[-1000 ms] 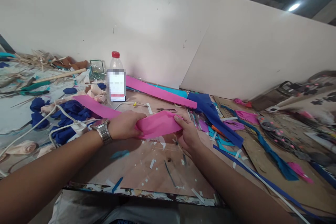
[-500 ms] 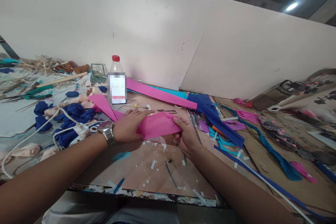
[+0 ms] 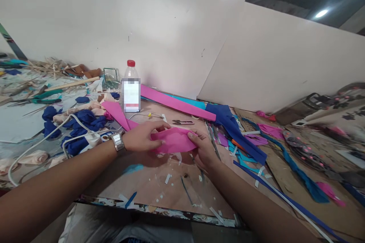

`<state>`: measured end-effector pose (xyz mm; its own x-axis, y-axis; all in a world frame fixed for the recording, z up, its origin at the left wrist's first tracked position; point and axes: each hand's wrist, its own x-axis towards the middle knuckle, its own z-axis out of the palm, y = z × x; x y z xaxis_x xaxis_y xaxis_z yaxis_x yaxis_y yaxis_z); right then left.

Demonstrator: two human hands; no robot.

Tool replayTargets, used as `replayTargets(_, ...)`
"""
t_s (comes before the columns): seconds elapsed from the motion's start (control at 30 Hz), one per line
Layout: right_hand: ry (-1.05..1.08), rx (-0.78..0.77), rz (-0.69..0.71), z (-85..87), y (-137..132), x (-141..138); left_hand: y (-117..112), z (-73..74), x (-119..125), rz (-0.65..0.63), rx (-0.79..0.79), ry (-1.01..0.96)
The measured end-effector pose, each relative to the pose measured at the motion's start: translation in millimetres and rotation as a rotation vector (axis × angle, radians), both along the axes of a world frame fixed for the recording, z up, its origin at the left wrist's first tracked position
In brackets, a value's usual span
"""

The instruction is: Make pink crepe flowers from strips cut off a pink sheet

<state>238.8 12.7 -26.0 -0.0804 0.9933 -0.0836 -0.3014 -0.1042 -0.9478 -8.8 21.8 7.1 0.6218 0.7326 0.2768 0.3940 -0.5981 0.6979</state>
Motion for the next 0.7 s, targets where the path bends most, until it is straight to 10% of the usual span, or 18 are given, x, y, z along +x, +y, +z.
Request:
replayTargets(0.3,-0.394,0.281,0.216,-4.3,-19.9,-0.9,-20.3,0.1,15.6,-0.058,-0.043,0.012)
replayTargets(0.7,-0.451,0.333,0.097,1.2,-16.1,2.7,-17.1,5.2,10.8,-0.206,-0.169,0.097)
